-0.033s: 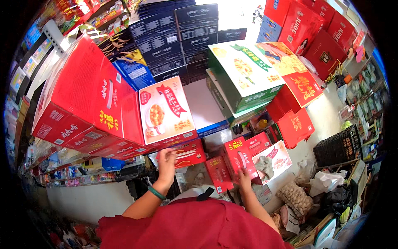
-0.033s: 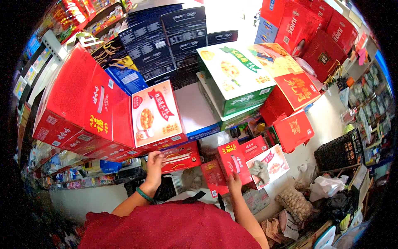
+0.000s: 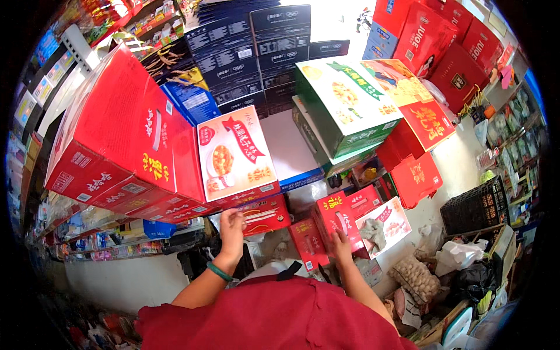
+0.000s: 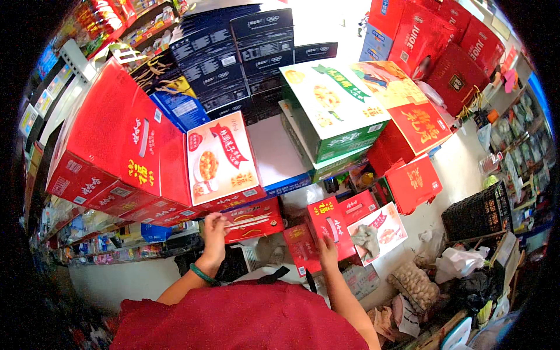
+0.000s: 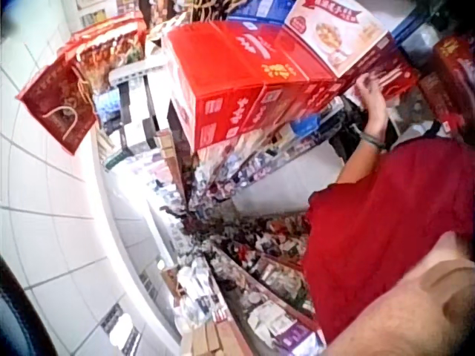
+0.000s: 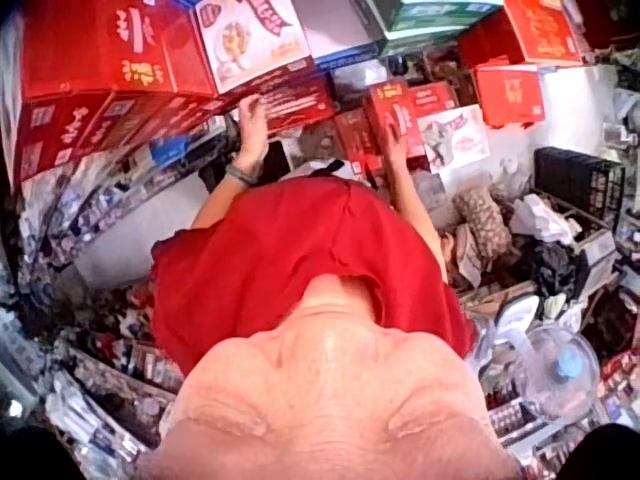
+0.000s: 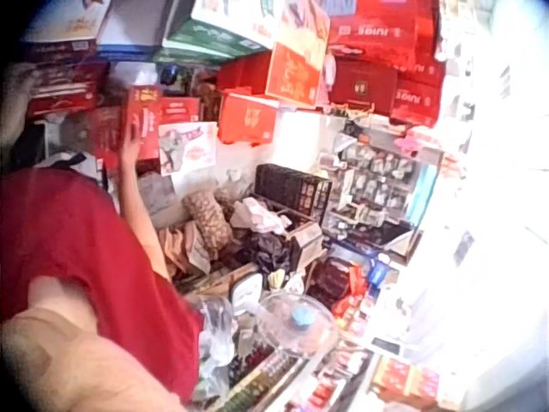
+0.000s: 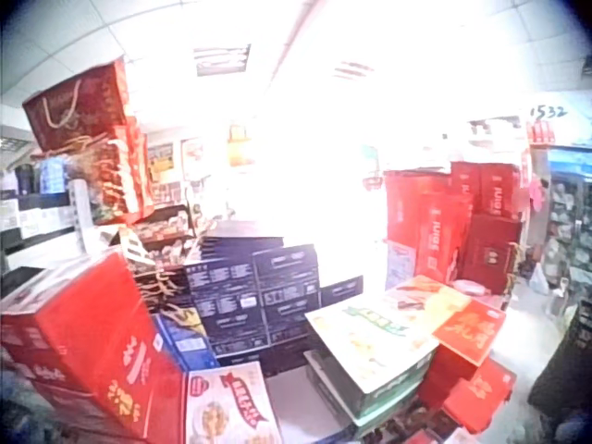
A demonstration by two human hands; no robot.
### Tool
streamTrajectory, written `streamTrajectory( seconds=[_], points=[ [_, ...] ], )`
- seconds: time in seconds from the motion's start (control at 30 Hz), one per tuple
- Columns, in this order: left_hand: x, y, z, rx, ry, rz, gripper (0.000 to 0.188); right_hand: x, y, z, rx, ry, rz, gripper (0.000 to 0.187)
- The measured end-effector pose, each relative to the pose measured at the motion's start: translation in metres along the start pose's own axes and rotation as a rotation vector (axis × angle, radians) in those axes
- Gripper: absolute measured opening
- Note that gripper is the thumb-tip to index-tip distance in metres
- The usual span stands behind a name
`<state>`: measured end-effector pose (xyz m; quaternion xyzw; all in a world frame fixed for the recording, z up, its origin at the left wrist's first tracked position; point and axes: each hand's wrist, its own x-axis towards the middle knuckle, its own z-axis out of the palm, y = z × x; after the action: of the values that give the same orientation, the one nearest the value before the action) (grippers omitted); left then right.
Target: The person repeatedly picks up red cardboard boxes from a pile on the floor and stacks them on a shelf. The person also wipes the shelf surface with a cloth between stacking actions.
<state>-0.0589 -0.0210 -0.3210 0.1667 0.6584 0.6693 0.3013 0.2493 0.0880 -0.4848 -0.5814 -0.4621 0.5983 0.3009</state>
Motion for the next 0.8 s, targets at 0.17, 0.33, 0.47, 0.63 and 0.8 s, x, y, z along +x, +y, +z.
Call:
streamTrajectory(
  seconds=[0.17, 0.33, 0.47, 0.63, 0.8],
  points=[
    [0.01, -0.014, -0.042, -0.042, 0.27, 0.078, 0.037, -0.011, -0.135, 0.087, -0.168, -0.233, -0.346, 0.046],
    [0.017, -0.002, -0.042, -0.031, 0.196, 0.085, 0.047, 0.0, -0.196, 0.142, -0.203, -0.294, -0.482, 0.051],
    [0.011, 0.007, -0.039, 0.084, 0.177, 0.147, 0.048, 0.02, -0.202, 0.17, -0.311, -0.24, -0.588, 0.056],
    [0.014, 0.011, -0.035, 0.102, 0.172, 0.184, 0.048, 0.023, -0.211, 0.185, -0.328, -0.293, -0.544, 0.053],
    [0.014, 0.008, -0.038, 0.108, 0.166, 0.19, 0.047, 0.016, -0.221, 0.184, -0.311, -0.334, -0.55, 0.047]
  ],
)
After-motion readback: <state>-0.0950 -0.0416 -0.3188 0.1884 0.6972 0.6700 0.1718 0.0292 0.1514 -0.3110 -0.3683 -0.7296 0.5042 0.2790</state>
